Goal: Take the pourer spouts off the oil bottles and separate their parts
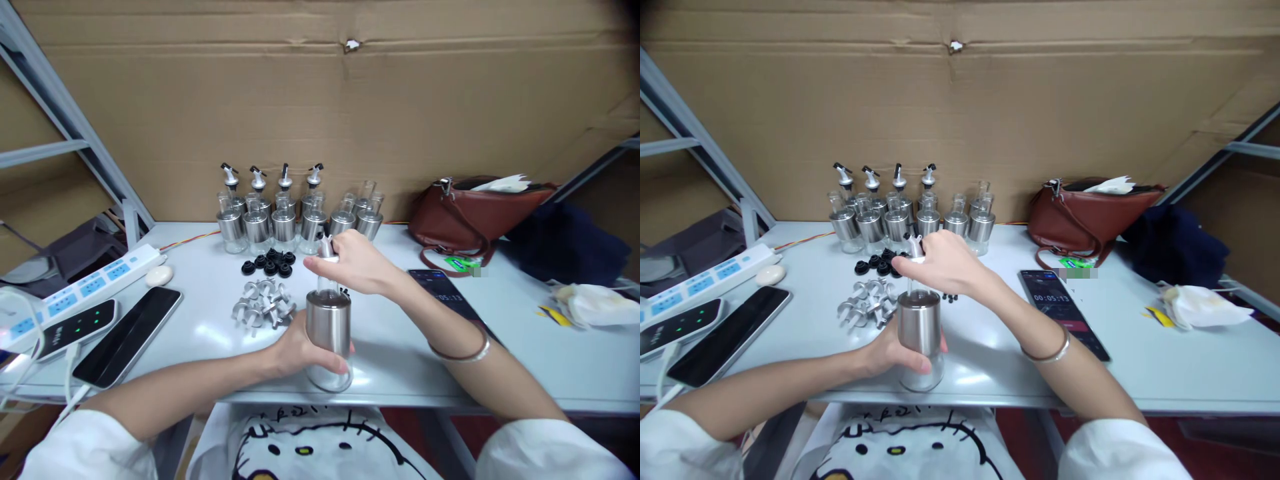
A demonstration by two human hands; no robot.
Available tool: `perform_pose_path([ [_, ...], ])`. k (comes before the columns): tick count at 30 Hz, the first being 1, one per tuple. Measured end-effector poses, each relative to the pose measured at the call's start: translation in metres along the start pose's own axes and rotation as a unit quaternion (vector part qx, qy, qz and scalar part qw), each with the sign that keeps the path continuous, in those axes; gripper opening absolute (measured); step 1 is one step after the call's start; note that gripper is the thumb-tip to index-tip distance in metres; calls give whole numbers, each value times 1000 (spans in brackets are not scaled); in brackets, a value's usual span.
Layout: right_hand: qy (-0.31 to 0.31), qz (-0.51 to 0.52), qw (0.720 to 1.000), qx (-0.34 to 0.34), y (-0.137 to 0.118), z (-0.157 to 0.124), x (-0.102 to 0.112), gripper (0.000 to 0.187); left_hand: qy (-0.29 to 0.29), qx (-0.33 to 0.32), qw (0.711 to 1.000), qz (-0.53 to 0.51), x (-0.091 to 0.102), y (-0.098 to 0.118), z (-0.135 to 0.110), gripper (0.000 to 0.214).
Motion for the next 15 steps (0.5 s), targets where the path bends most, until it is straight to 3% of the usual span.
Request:
perform_pose_path([
  [2, -62, 125, 989, 53, 3, 3, -11, 48, -67, 16, 997, -24, -5, -3, 1, 34],
  [5, -152, 301, 933, 123, 5, 4, -32, 44, -191, 62, 975, -95, -18, -12, -1, 42],
  [9, -218, 486, 841, 95, 6, 3, -60, 38, -325, 103, 925, -165, -34, -14, -8, 54],
  [12, -253, 576, 773, 89, -6, -1, -68, 39, -364, 117, 908, -173, -38, -12, -11, 54],
  [15, -254, 610, 743, 103, -17, -4, -68, 43, -365, 129, 907, -165, -37, -15, -11, 56],
])
Point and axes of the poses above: each hand's wrist, its own z-axis towards the middle knuckle, its own x-axis out of the back of the hand, y = z × x, the point moved 7 cm from there along z, towards the middle knuckle, and after that the axes turned 1 degree about -y, right-handed, at the moved point
